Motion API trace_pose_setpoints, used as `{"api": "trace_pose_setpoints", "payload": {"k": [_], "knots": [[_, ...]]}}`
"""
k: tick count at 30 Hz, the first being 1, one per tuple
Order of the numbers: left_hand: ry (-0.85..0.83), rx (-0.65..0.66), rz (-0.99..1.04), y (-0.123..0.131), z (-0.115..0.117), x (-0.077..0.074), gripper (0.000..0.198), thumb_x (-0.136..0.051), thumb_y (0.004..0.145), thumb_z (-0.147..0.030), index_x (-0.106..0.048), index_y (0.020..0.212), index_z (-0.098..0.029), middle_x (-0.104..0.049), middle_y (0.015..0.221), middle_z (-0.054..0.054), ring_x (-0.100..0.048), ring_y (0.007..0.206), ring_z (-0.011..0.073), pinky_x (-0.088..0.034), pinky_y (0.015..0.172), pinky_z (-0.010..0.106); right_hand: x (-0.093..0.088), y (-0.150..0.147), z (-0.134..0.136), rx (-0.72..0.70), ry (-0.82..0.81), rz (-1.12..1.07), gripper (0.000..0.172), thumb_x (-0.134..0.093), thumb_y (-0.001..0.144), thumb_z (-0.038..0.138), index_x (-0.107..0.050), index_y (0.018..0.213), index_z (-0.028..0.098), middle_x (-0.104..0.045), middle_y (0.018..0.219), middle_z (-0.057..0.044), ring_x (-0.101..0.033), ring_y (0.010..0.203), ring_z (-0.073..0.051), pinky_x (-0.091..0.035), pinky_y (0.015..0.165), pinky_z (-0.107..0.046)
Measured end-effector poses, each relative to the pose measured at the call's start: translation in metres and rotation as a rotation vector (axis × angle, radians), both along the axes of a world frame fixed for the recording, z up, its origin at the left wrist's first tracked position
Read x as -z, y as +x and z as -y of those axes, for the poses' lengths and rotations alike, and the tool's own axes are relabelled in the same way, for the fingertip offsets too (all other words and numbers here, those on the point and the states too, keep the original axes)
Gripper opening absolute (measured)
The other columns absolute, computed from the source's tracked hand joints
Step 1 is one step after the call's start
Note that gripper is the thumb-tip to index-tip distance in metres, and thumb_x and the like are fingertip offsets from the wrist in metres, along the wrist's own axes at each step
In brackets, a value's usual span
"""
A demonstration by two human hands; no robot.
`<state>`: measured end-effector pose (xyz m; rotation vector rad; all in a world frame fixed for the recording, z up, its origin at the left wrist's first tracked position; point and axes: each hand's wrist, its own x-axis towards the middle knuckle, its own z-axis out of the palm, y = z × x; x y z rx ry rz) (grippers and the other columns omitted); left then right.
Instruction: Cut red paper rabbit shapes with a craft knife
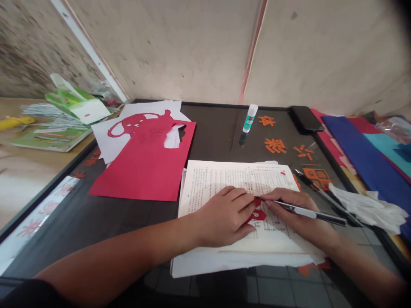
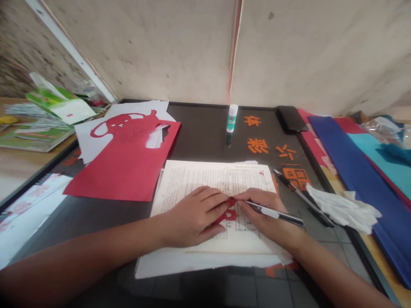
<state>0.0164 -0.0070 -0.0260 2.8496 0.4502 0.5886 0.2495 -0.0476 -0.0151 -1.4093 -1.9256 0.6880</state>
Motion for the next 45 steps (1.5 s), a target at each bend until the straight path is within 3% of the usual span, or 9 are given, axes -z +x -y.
{"api": "trace_pose_setpoints", "payload": {"k": [7,23,25,29,33,38,42,45], "knots": [[0.045,-0.009,0.038,0.0,0.001,0.003,0.04,-0.049,0.098,-0.039,-0.062,0.121,-0.009,-0.064,0.125,0.013,-0.053,0.115,0.0292,-0.036,0.105,0.048,0.0,-0.001,0.004,-0.047,0.025,0.018,0.014,-0.059,0.092,0.024,-0.073,0.093,0.023,-0.075,0.086,-0.003,-0.071,0.076,-0.018,-0.058,0.069,-0.03],[0.027,-0.025,0.009,0.001,0.003,0.003,0.041,-0.047,0.098,-0.038,-0.06,0.124,-0.009,-0.062,0.13,0.013,-0.054,0.117,0.0298,-0.037,0.105,0.049,-0.004,0.0,0.003,-0.108,0.03,-0.014,0.017,-0.055,0.092,0.02,-0.071,0.086,0.022,-0.073,0.077,-0.002,-0.068,0.067,-0.016,-0.055,0.063,-0.027],[0.03,-0.015,0.026,0.0,0.003,0.002,0.042,-0.047,0.098,-0.04,-0.059,0.125,-0.009,-0.062,0.129,0.014,-0.054,0.116,0.0292,-0.038,0.105,0.048,-0.003,0.001,0.002,-0.072,0.014,-0.034,0.016,-0.058,0.092,0.023,-0.073,0.086,0.022,-0.075,0.079,-0.003,-0.07,0.07,-0.017,-0.056,0.065,-0.028],[0.0,-0.059,0.141,-0.003,0.0,-0.004,0.04,-0.048,0.098,-0.042,-0.057,0.123,-0.012,-0.061,0.121,0.015,-0.055,0.111,0.0271,-0.04,0.103,0.048,0.002,0.004,-0.001,0.185,0.004,-0.187,0.019,-0.064,0.089,0.036,-0.073,0.102,0.026,-0.078,0.091,-0.004,-0.073,0.081,-0.021,-0.059,0.07,-0.031],[-0.184,-0.217,0.081,0.0,-0.005,-0.012,0.025,-0.049,0.096,-0.027,-0.061,0.115,-0.014,-0.06,0.117,0.013,-0.054,0.108,0.0275,-0.043,0.097,0.049,0.011,0.003,-0.005,0.231,-0.043,-0.321,0.023,-0.06,0.092,0.04,-0.071,0.105,0.025,-0.077,0.09,-0.004,-0.066,0.062,-0.016,-0.056,0.06,-0.029],[-0.342,-0.3,-0.08,0.018,-0.015,-0.026,0.016,-0.068,0.082,-0.025,-0.067,0.095,-0.017,-0.062,0.1,0.009,-0.056,0.096,0.0297,-0.044,0.089,0.051,0.011,0.004,-0.007,0.25,-0.018,-0.346,0.023,-0.058,0.092,0.041,-0.069,0.097,0.022,-0.075,0.089,-0.005,-0.064,0.068,-0.016,-0.054,0.065,-0.029],[-0.476,-0.351,-0.14,0.03,-0.024,-0.037,0.011,-0.075,0.068,-0.017,-0.066,0.074,-0.017,-0.062,0.087,0.006,-0.058,0.084,0.026,-0.046,0.076,0.039,0.011,0.005,-0.007,0.189,-0.067,-0.443,0.023,-0.058,0.092,0.041,-0.066,0.097,0.021,-0.073,0.089,-0.004,-0.065,0.073,-0.017,-0.051,0.067,-0.029],[-0.631,-0.388,-0.134,0.032,-0.029,-0.041,0.013,-0.074,0.064,-0.015,-0.066,0.075,-0.018,-0.063,0.078,0.002,-0.059,0.072,0.0204,-0.044,0.063,0.029,0.011,0.004,-0.008,0.175,-0.07,-0.517,0.022,-0.059,0.091,0.04,-0.066,0.093,0.02,-0.071,0.085,-0.003,-0.063,0.072,-0.017,-0.049,0.069,-0.03]]}}
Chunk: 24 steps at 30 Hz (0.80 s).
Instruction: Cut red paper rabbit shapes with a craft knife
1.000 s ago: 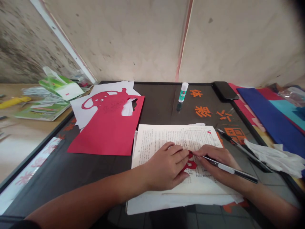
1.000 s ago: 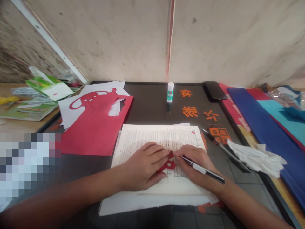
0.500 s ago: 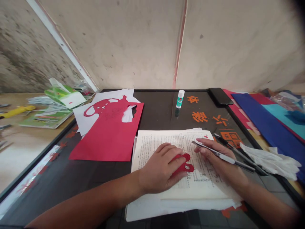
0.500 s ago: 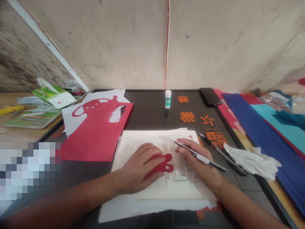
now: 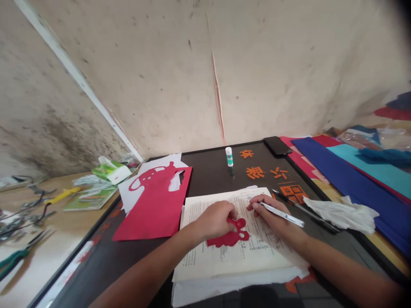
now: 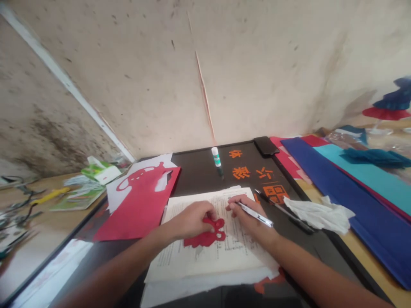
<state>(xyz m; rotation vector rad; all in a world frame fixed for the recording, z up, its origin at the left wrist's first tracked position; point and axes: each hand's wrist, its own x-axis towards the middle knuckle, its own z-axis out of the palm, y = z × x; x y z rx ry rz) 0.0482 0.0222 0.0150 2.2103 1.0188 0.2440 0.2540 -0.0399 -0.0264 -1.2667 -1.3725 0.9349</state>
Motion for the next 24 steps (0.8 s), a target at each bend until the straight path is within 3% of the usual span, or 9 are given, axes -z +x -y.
{"api": "trace_pose_setpoints", "payload": {"k": [4,8,13,18,24], "knots": [[-0.194,-0.085,0.18,0.007,-0.006,0.003,0.028,-0.074,0.062,-0.015,-0.068,0.089,-0.018,-0.065,0.071,-0.001,-0.06,0.066,0.017,-0.044,0.06,0.025,0.0,0.002,-0.001,0.055,0.035,-0.11,0.019,-0.071,0.082,0.038,-0.068,0.089,0.021,-0.068,0.078,-0.001,-0.061,0.074,-0.018,-0.046,0.071,-0.03],[-0.331,-0.2,0.546,0.037,-0.007,0.011,0.03,-0.071,0.073,-0.03,-0.066,0.099,-0.016,-0.07,0.092,0.006,-0.064,0.082,0.0181,-0.049,0.076,0.029,-0.004,0.012,-0.005,0.112,0.084,-0.246,0.021,-0.072,0.081,0.042,-0.066,0.086,0.022,-0.069,0.082,-0.002,-0.062,0.077,-0.019,-0.047,0.074,-0.031],[-0.562,-0.281,0.869,0.069,0.001,0.022,0.039,-0.08,0.065,-0.045,-0.065,0.086,-0.016,-0.069,0.082,0.004,-0.063,0.074,0.0151,-0.049,0.076,0.029,-0.002,0.026,-0.013,0.126,0.082,-0.312,0.034,-0.074,0.078,0.041,-0.06,0.104,0.025,-0.071,0.1,-0.003,-0.066,0.086,-0.02,-0.051,0.078,-0.034],[-0.762,-0.35,1.005,0.067,-0.001,0.032,0.046,-0.09,0.052,-0.043,-0.065,0.079,-0.015,-0.065,0.074,0.001,-0.058,0.065,0.0112,-0.046,0.069,0.026,0.008,0.03,-0.016,0.068,0.024,-0.292,0.027,-0.082,0.072,0.033,-0.065,0.089,0.022,-0.068,0.082,0.0,-0.061,0.073,-0.014,-0.048,0.07,-0.027],[-0.936,-0.296,1.046,0.061,-0.008,0.035,0.045,-0.091,0.054,-0.045,-0.066,0.076,-0.014,-0.063,0.069,0.0,-0.056,0.061,0.0107,-0.045,0.065,0.025,0.004,0.029,-0.013,0.104,0.007,-0.258,0.023,-0.082,0.071,0.033,-0.064,0.081,0.021,-0.064,0.071,0.002,-0.056,0.063,-0.012,-0.044,0.06,-0.025]]}}
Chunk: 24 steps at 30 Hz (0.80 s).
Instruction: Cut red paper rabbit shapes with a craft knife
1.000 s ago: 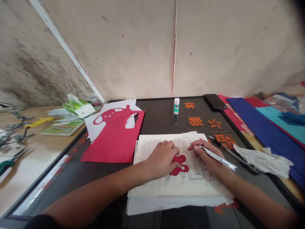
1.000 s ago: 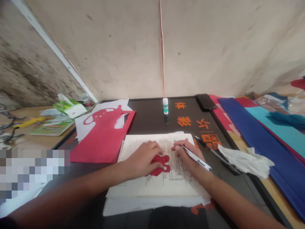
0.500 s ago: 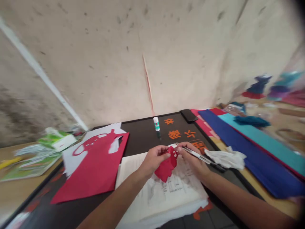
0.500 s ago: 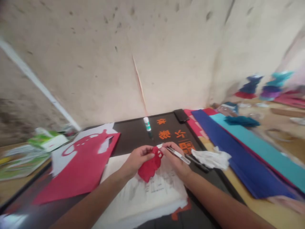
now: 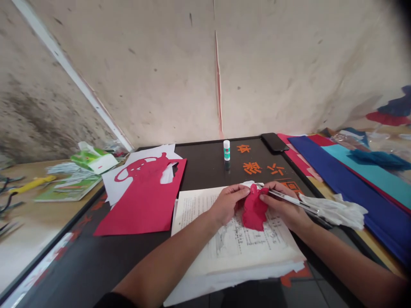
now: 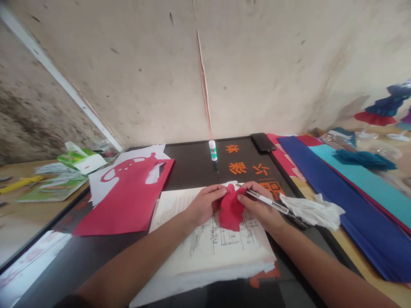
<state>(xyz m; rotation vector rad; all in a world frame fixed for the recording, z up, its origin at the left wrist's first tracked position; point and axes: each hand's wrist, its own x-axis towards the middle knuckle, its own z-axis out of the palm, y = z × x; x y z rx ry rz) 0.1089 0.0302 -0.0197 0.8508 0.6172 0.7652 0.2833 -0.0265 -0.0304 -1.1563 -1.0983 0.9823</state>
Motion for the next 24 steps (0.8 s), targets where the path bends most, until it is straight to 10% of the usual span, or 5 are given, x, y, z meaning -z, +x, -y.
{"api": "trace_pose_setpoints", "payload": {"k": [7,14,24], "knots": [[-0.005,0.017,0.022,0.0,0.002,0.001,0.041,-0.092,0.056,-0.042,-0.067,0.072,-0.013,-0.063,0.067,0.001,-0.056,0.06,0.0098,-0.045,0.066,0.025,0.001,-0.007,0.006,0.058,0.023,0.213,0.02,-0.074,0.079,0.037,-0.062,0.086,0.022,-0.064,0.07,0.0,-0.056,0.057,-0.015,-0.044,0.052,-0.027],[-0.007,0.003,0.033,-0.001,0.003,0.003,0.04,-0.09,0.057,-0.042,-0.073,0.076,-0.012,-0.067,0.074,0.005,-0.06,0.068,0.0134,-0.048,0.073,0.028,-0.01,-0.004,0.006,0.325,0.636,0.878,0.035,-0.077,0.074,0.02,-0.05,0.095,0.025,-0.069,0.097,-0.007,-0.065,0.092,-0.026,-0.049,0.084,-0.042],[0.065,0.036,0.012,-0.002,0.007,0.003,0.038,-0.089,0.059,-0.041,-0.076,0.08,-0.012,-0.069,0.079,0.006,-0.062,0.076,0.0156,-0.047,0.075,0.029,-0.024,-0.008,0.013,0.31,0.81,1.173,0.027,-0.069,0.077,0.009,-0.049,0.084,0.026,-0.073,0.079,0.0,-0.066,0.084,-0.023,-0.04,0.085,-0.042]]}}
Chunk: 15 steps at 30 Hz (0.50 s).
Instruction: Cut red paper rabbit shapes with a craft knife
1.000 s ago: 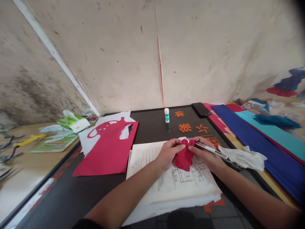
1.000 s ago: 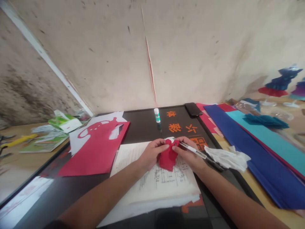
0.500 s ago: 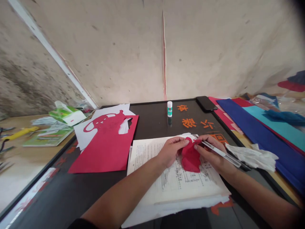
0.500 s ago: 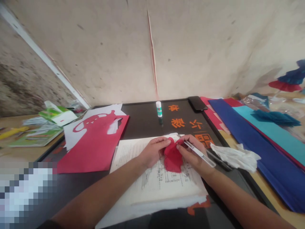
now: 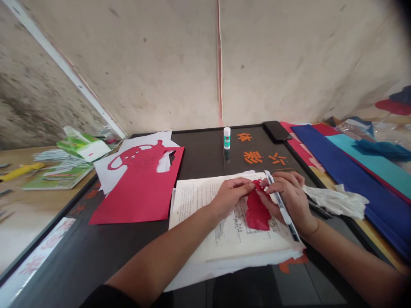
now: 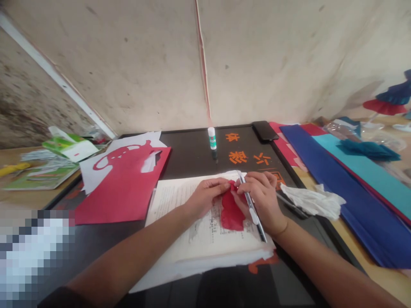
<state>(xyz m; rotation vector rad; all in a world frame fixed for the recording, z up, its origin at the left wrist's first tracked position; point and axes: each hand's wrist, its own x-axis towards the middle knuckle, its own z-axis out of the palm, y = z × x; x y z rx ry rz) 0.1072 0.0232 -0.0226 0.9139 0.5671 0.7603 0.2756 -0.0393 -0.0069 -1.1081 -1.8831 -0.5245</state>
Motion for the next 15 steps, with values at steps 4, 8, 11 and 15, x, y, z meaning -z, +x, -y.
{"api": "trace_pose_setpoints", "payload": {"k": [4,8,11,15], "knots": [[0.014,0.005,-0.004,0.0007,0.0013,0.0002,0.035,-0.088,0.062,-0.04,-0.076,0.081,-0.013,-0.068,0.076,0.005,-0.063,0.078,0.0166,-0.047,0.077,0.03,-0.0009,-0.0004,-0.0012,0.011,-0.012,0.013,0.025,-0.066,0.078,0.009,-0.049,0.082,0.027,-0.073,0.077,0.001,-0.067,0.083,-0.023,-0.039,0.085,-0.042],[0.028,0.003,-0.003,0.0008,0.0031,-0.0028,0.035,-0.086,0.064,-0.043,-0.075,0.081,-0.014,-0.069,0.079,0.006,-0.063,0.08,0.0177,-0.047,0.081,0.031,-0.001,-0.001,-0.0021,0.012,-0.019,-0.027,0.023,-0.063,0.076,0.007,-0.05,0.08,0.026,-0.071,0.074,0.002,-0.067,0.081,-0.022,-0.039,0.083,-0.04],[0.03,0.001,-0.017,0.0008,0.0043,-0.0047,0.038,-0.085,0.066,-0.046,-0.075,0.081,-0.013,-0.07,0.081,0.007,-0.063,0.078,0.0175,-0.047,0.08,0.031,0.0003,-0.0005,-0.0012,-0.01,-0.037,-0.01,0.025,-0.064,0.076,0.006,-0.05,0.079,0.026,-0.07,0.073,0.002,-0.067,0.081,-0.022,-0.038,0.082,-0.041],[0.038,-0.033,-0.056,0.002,0.0051,-0.0036,0.034,-0.085,0.064,-0.042,-0.075,0.078,-0.013,-0.069,0.078,0.007,-0.062,0.076,0.0172,-0.046,0.077,0.03,0.0022,-0.0002,0.0002,-0.033,-0.048,0.019,0.027,-0.066,0.075,0.004,-0.05,0.078,0.025,-0.069,0.073,0.002,-0.067,0.083,-0.023,-0.036,0.084,-0.043]]}}
